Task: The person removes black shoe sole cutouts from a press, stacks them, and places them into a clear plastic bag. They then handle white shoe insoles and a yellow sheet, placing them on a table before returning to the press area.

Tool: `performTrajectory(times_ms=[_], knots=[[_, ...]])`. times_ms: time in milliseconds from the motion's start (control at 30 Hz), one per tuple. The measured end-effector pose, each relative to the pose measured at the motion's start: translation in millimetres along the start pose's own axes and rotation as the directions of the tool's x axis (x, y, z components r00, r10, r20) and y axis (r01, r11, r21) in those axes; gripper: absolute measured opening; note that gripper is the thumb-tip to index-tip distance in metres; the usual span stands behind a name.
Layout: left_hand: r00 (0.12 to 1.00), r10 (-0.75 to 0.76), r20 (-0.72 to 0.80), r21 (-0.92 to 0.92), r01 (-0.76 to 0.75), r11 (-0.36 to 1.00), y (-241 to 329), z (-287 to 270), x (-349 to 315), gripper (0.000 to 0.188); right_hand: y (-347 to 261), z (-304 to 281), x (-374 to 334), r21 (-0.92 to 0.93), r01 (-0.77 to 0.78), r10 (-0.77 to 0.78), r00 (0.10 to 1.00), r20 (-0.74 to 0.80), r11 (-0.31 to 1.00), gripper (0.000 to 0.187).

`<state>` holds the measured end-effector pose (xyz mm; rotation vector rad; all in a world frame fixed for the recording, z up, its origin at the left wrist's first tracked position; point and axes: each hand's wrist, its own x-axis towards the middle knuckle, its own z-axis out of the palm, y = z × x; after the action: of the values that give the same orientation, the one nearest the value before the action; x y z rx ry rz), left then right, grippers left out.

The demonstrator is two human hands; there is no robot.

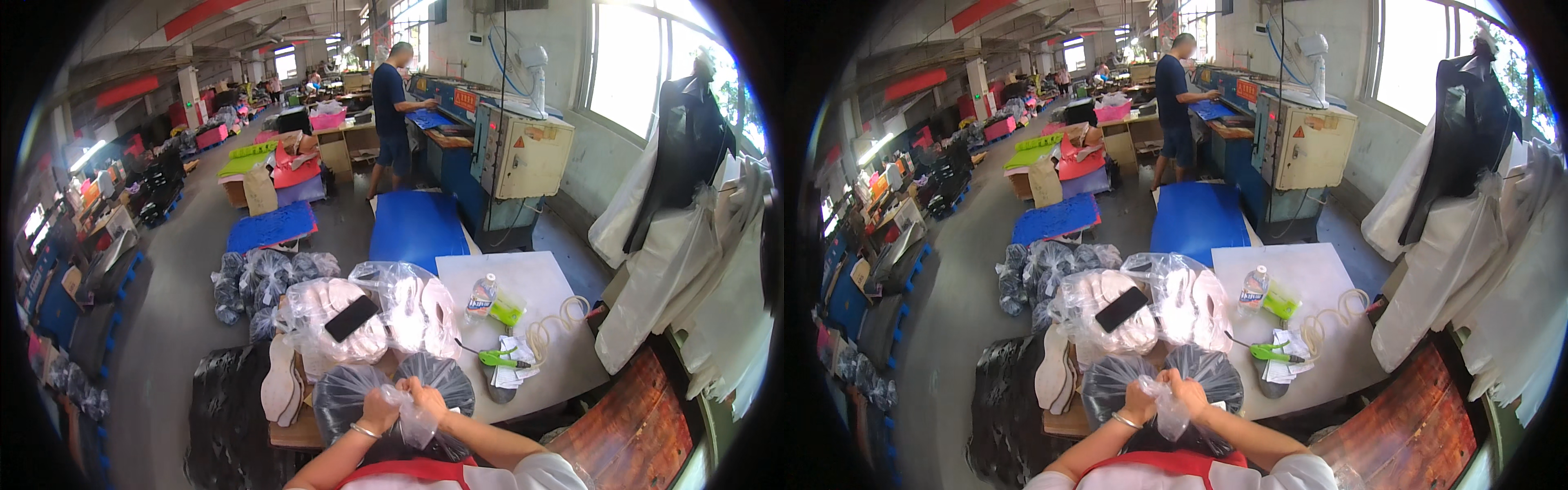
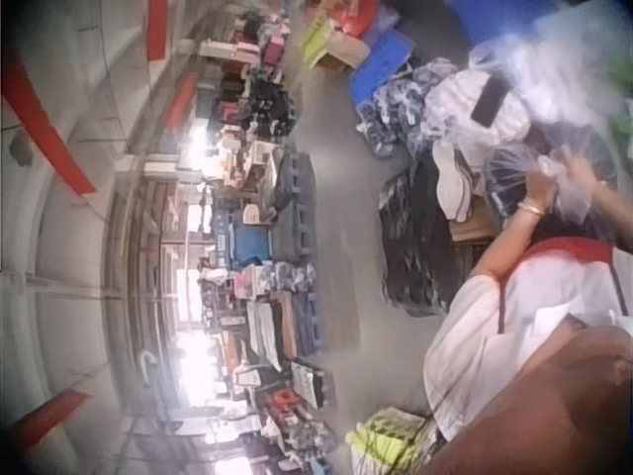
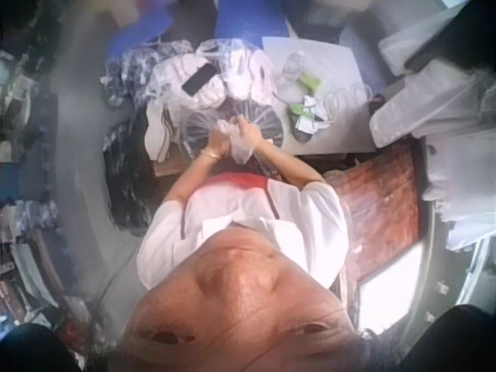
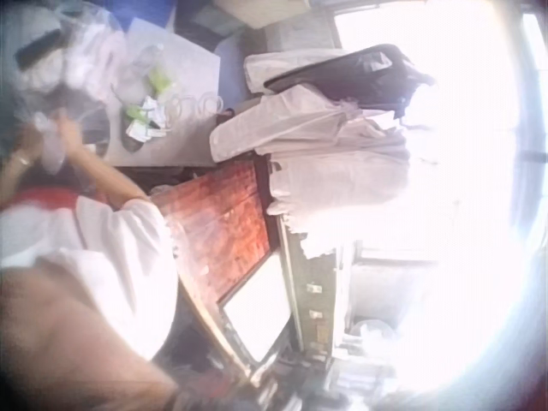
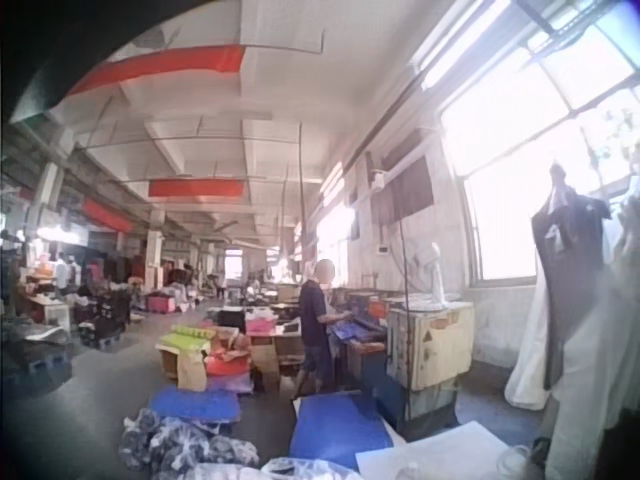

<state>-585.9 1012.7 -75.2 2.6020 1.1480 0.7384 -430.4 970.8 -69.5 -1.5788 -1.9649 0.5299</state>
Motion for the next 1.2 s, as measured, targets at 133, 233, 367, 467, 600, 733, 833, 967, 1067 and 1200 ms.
performTrajectory(times_ms=[133, 233, 367, 467, 600, 733, 833, 967, 1067, 1200], knots=[[0.998, 0.034, 0.050, -0.237, -0.021, 0.971, -5.3, -7.1, -3.9, 0.020, -5.2, 6.8, -9.7, 0.315, -0.129, 0.155, 0.986, -0.058, 0.940, 0.038], [0.948, 0.101, 0.302, -0.686, 0.143, 0.714, -23.7, -19.5, -2.4, 0.074, -4.0, 1.0, -13.8, 0.330, 0.192, -0.119, 0.966, -0.231, 0.924, 0.029], [0.763, -0.193, 0.617, -0.707, 0.645, 0.290, -35.4, -25.3, 19.2, 0.088, -7.5, -9.7, -19.1, 0.205, 0.437, -0.423, 0.899, -0.110, 0.876, 0.035], [0.873, -0.141, 0.466, -0.425, 0.361, 0.830, -19.6, -18.4, 41.3, 0.072, -10.1, -13.9, -24.3, 0.076, 0.415, -0.416, 0.909, -0.006, 0.907, 0.042], [0.925, -0.231, 0.301, -0.271, 0.315, 0.910, -12.6, -19.8, 49.0, 0.034, -9.6, -11.3, -35.6, -0.116, 0.340, -0.352, 0.931, -0.101, 0.933, 0.041], [0.993, 0.117, -0.020, -0.073, -0.118, 0.990, -40.6, -10.2, 45.7, 0.012, -5.5, -9.0, -58.2, -0.216, 0.224, -0.241, 0.969, -0.055, 0.950, 0.013], [0.995, -0.078, 0.067, 0.062, 0.074, 0.995, -57.1, 13.4, 46.5, 0.012, 0.9, -15.9, -73.7, -0.222, 0.240, -0.238, 0.971, 0.038, 0.945, 0.015], [0.987, -0.124, 0.102, 0.066, 0.117, 0.991, -60.6, 22.9, 50.9, 0.011, 7.4, -29.4, -76.1, -0.219, 0.233, -0.213, 0.971, 0.111, 0.948, 0.023], [0.982, 0.053, -0.179, 0.057, -0.043, 0.997, -49.8, -3.2, 44.9, 0.012, 7.4, -35.3, -66.9, -0.264, 0.208, -0.213, 0.977, 0.010, 0.942, 0.025], [0.906, 0.028, -0.422, -0.131, -0.092, 0.987, -12.7, -37.1, 15.9, 0.016, 0.1, -30.6, -51.7, -0.012, 0.085, -0.085, 0.974, -0.211, 0.996, 0.020]])
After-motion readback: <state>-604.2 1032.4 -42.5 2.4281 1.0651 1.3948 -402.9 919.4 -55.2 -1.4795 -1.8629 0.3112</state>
